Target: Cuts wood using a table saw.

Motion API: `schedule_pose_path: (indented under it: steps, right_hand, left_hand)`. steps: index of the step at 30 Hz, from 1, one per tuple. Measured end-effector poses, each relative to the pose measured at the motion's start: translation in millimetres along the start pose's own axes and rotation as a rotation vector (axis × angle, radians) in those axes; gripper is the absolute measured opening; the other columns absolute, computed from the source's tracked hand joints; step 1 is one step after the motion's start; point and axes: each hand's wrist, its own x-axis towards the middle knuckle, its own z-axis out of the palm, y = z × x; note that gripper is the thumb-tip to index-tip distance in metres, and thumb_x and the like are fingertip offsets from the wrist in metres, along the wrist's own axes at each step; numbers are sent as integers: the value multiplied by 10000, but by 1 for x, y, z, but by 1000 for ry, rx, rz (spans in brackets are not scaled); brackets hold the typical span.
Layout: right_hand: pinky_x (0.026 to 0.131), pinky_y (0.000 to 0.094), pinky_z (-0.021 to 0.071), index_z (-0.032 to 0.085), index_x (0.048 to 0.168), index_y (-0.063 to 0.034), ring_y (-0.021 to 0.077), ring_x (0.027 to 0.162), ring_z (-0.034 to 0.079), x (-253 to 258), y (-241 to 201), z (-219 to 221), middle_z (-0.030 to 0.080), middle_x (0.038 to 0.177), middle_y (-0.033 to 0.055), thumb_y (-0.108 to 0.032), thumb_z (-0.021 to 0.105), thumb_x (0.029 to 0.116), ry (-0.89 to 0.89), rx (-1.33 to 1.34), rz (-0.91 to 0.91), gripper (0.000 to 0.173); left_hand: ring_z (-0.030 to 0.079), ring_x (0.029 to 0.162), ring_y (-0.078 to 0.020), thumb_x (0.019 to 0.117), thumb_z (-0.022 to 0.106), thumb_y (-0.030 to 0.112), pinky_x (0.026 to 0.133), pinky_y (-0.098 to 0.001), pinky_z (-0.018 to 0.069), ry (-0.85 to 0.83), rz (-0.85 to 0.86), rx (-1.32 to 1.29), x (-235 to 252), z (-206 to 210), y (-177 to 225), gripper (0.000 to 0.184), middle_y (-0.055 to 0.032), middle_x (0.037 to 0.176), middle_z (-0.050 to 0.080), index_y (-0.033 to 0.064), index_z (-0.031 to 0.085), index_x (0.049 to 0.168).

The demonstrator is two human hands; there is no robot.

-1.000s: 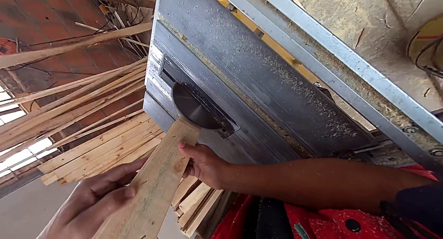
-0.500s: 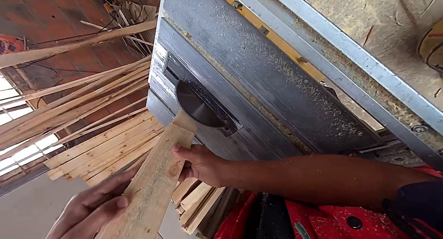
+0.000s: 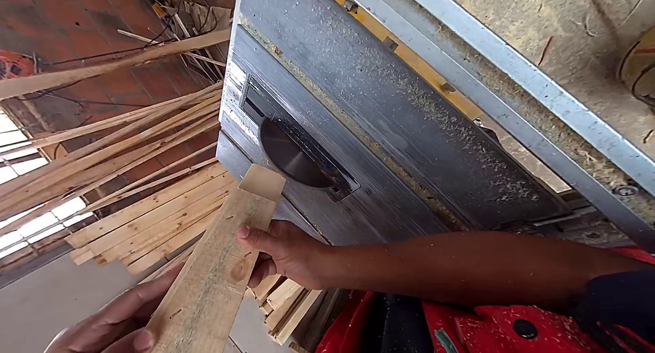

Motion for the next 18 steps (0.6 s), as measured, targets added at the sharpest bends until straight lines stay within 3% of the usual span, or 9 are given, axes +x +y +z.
schedule_pose_path:
  steps: [5, 9, 14, 18]
  right_hand:
    - [737, 310, 626, 598, 1184, -8, 160, 846, 730, 0, -7, -3, 711, 1010, 100, -272, 585, 1049, 98, 30, 2, 297]
    - [721, 308, 622, 615, 1192, -36, 164, 829, 728, 0, -13, -13, 707, 1010, 96, -370, 617, 1024, 137, 20, -23, 374]
    - [703, 285, 617, 607, 1169, -11, 149, 808, 723, -10, -13, 4, 706, 984, 98, -282, 574, 1054, 142, 51, -43, 296]
    - [735, 294, 619, 583, 1180, 13, 141, 841, 724, -3, -3, 4, 719, 988, 97, -232, 559, 1062, 54, -6, -33, 273]
  left_hand:
    - [746, 924, -192, 918, 544, 157, 821, -326, 623, 25, -56, 8, 20, -1, -9, 465, -84, 1087, 762, 99, 652, 1366]
    - [739, 903, -185, 916, 533, 184, 768, -309, 622, 14, -48, 26, 38, -1, -14, 458, -86, 1076, 753, 134, 667, 1351]
    - [742, 911, -183, 940, 560, 212, 790, -302, 621, 2, 5, -19, 26, 0, -7, 444, -99, 1081, 754, 115, 661, 1362]
    - [745, 945, -121, 966, 647, 315, 843, -275, 618, -6, 69, -18, 6, 1, -5, 402, 2, 1124, 768, 209, 682, 1352]
